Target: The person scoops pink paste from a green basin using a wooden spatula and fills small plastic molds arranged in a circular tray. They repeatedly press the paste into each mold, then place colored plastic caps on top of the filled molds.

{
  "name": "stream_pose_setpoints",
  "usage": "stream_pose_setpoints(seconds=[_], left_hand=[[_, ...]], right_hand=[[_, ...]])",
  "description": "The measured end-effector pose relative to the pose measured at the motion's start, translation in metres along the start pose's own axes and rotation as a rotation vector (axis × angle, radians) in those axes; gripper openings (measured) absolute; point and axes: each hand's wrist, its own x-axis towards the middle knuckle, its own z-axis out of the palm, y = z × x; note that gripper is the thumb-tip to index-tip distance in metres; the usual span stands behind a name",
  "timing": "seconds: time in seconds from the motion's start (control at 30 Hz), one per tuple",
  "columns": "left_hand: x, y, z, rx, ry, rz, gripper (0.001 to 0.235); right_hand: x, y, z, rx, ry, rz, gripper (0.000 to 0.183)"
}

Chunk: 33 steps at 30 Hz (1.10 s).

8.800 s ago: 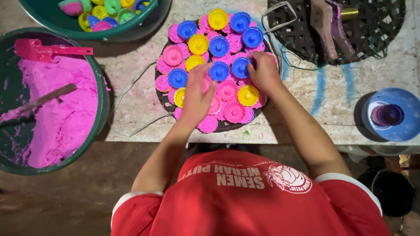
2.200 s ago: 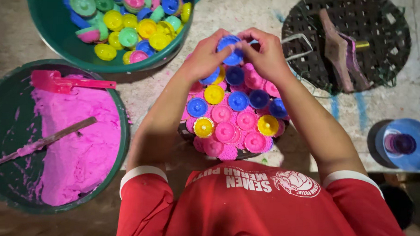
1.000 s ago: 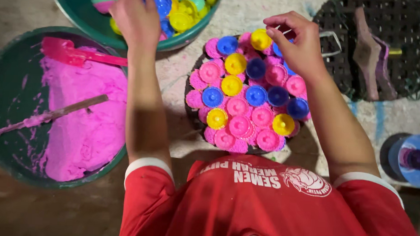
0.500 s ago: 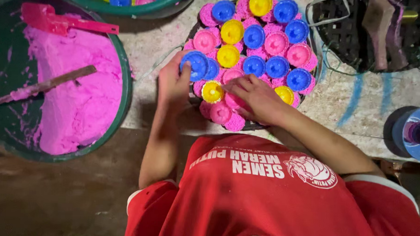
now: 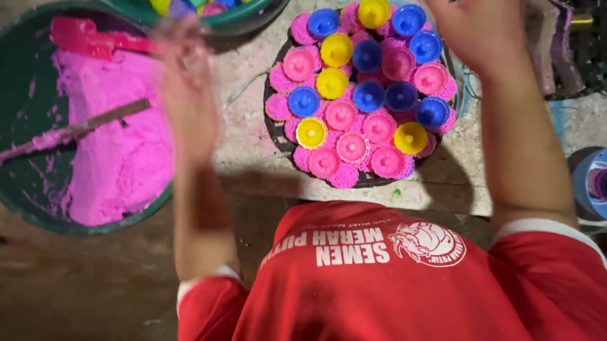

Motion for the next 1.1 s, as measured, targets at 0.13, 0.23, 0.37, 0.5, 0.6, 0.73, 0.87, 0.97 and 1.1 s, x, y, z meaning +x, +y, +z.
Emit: stream_pose_setpoints(seconds=[0.13, 0.23, 0.37, 0.5, 0.6, 0.73, 0.87, 0.97, 1.1], left_hand=[[-0.084, 0.027, 0.081, 0.125, -0.503, -0.111, 0.062], [-0.109, 0.040, 0.118, 0.255, -0.658, -0.034, 0.074], [-0.098, 0.039, 0.154, 0.439, -0.716, 0.025, 0.077], [-0.092, 0.043, 0.161, 0.519, -0.656, 0.000, 0.082], [-0.078, 0.072, 0.167, 0.356, -0.597, 0.016, 0.079], [-0.049, 0.129, 0.176, 0.121, -0.573, 0.159, 0.068], [-0.028, 0.180, 0.163, 0.096, -0.936, 0.081, 0.040], [-0.023, 0.204, 0.136, 0.109, -1.138, 0.097, 0.037], [-0.028, 0.217, 0.099, 0.114, -1.328, 0.062, 0.034]], right_hand=[[-0.081, 0.124, -0.034, -0.771, -0.035, 0.256, 0.090], [-0.134, 0.179, -0.031, -0.887, -0.137, 0.601, 0.129], [-0.160, 0.200, -0.039, -0.623, -0.123, 0.907, 0.095], [-0.165, 0.168, -0.064, -0.540, -0.042, 0.770, 0.056], [-0.137, 0.113, -0.096, -0.100, 0.033, 0.518, 0.047], [-0.125, -0.006, -0.122, 0.473, -0.573, 0.352, 0.052], [-0.115, -0.110, -0.159, 0.286, -0.581, -0.079, 0.060], [-0.087, -0.145, -0.183, 0.127, -0.432, -0.479, 0.060], [-0.065, -0.150, -0.183, 0.229, -0.589, -0.704, 0.064]])
